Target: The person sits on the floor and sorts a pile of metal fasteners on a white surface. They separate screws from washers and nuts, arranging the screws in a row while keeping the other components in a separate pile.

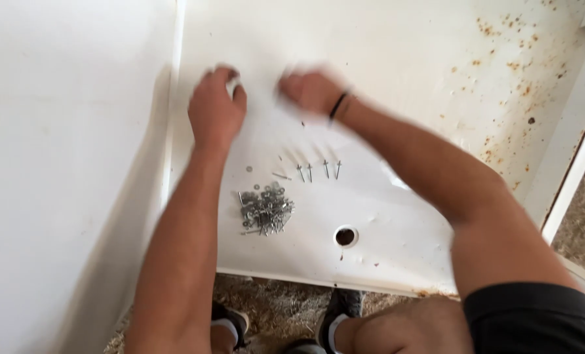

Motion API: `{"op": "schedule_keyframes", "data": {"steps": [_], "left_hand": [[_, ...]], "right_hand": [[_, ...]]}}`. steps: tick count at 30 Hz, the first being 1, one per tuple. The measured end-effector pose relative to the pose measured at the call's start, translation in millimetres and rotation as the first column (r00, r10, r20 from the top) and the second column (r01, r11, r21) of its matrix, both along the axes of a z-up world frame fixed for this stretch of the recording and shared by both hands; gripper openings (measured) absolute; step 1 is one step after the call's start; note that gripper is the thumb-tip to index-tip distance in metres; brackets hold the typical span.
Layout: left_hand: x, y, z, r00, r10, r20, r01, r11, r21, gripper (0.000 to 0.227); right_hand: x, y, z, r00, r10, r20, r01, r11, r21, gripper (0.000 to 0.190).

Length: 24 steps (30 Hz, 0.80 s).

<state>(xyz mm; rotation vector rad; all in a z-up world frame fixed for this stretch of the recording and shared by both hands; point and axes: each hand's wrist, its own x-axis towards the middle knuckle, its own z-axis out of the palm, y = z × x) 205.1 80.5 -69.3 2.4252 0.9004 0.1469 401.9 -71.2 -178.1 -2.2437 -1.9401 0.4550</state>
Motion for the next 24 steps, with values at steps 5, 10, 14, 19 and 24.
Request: {"op": "schedule_keyframes", "data": {"steps": [5, 10, 14, 19, 24], "left_hand": [[-33, -28, 33, 0.979, 0.153, 0.134, -0.114, 0.958, -0.264, 0.017], [-67, -31, 15, 0.952, -0.096, -0.289, -0.003, 0.946, -0.325, 0.025], [-74, -48, 14, 0.942, -0.232, -0.243, 0.179, 0.959, -0.220, 0.023], [-83, -84, 48, 0.724, -0.502, -0.472, 0.462, 0.862, -0.208, 0.028], [-136, -136, 93, 0.641, -0.648, -0.411, 0.650, 0.743, -0.160, 0.023]], "right_hand": [[50, -16, 19, 0.929, -0.363, 0.077, 0.361, 0.932, 0.043, 0.041], [79, -56, 75, 0.830, -0.514, 0.218, 0.458, 0.850, 0.260, 0.038], [61, -86, 109, 0.738, -0.617, 0.273, 0.503, 0.773, 0.386, 0.044], [-17, -96, 172, 0.900, -0.288, 0.326, 0.354, 0.921, -0.164, 0.048], [-64, -87, 206, 0.934, -0.096, 0.344, 0.193, 0.946, -0.262, 0.033]]}}
